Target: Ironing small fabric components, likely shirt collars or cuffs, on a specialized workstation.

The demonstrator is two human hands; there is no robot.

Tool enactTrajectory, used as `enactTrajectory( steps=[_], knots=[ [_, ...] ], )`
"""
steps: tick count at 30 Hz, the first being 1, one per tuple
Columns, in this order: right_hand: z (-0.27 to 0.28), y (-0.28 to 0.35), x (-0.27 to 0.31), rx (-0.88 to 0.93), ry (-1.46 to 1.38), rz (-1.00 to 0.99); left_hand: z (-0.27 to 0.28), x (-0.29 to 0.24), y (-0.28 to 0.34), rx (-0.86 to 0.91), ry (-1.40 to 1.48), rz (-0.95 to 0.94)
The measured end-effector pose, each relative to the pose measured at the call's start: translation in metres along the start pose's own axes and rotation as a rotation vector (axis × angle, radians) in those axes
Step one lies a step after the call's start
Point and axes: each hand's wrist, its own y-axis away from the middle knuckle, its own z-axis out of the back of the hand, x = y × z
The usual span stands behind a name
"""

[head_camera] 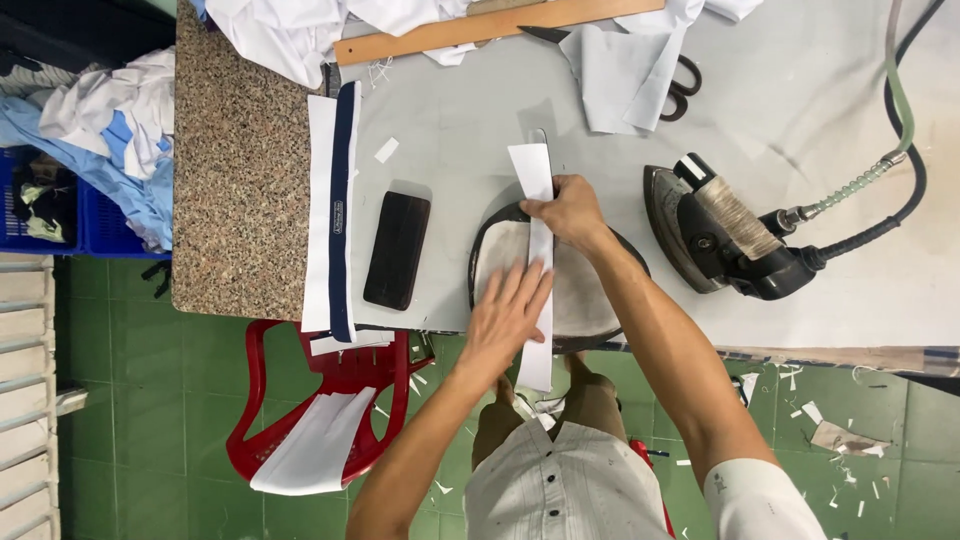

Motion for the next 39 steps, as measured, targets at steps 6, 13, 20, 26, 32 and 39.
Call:
enactTrajectory(
  steps=[6,13,20,26,32,39],
  knots=[
    [0.001,-0.012,-0.004,-0.066,0.047,-0.015,-0.012,0.030,-0.033,0.601,0.152,0.152],
    [0.002,-0.061,-0.076,-0.062,0.072,0.045,-0.016,0.022,-0.029,0.651,0.188,0.206],
    [0.079,0.080,-0.029,-0.614,0.723,0.912,-0.020,0.026,-0.022,0.650,0.236,0.179],
    [0.163,0.168,-0.089,-0.592,1.269,0.493,-0.010,0.030,-0.026,0.676,0.179,0.115],
    [0.195,0.153,-0.120,-0.422,1.420,0.525,-0.031,0.035,-0.024,0.684,-0.075,0.160],
    [0.192,0.078,-0.034,-0.112,0.652,0.061,-0.001,0.035,-0.041,0.679,0.133,0.208]
  ],
)
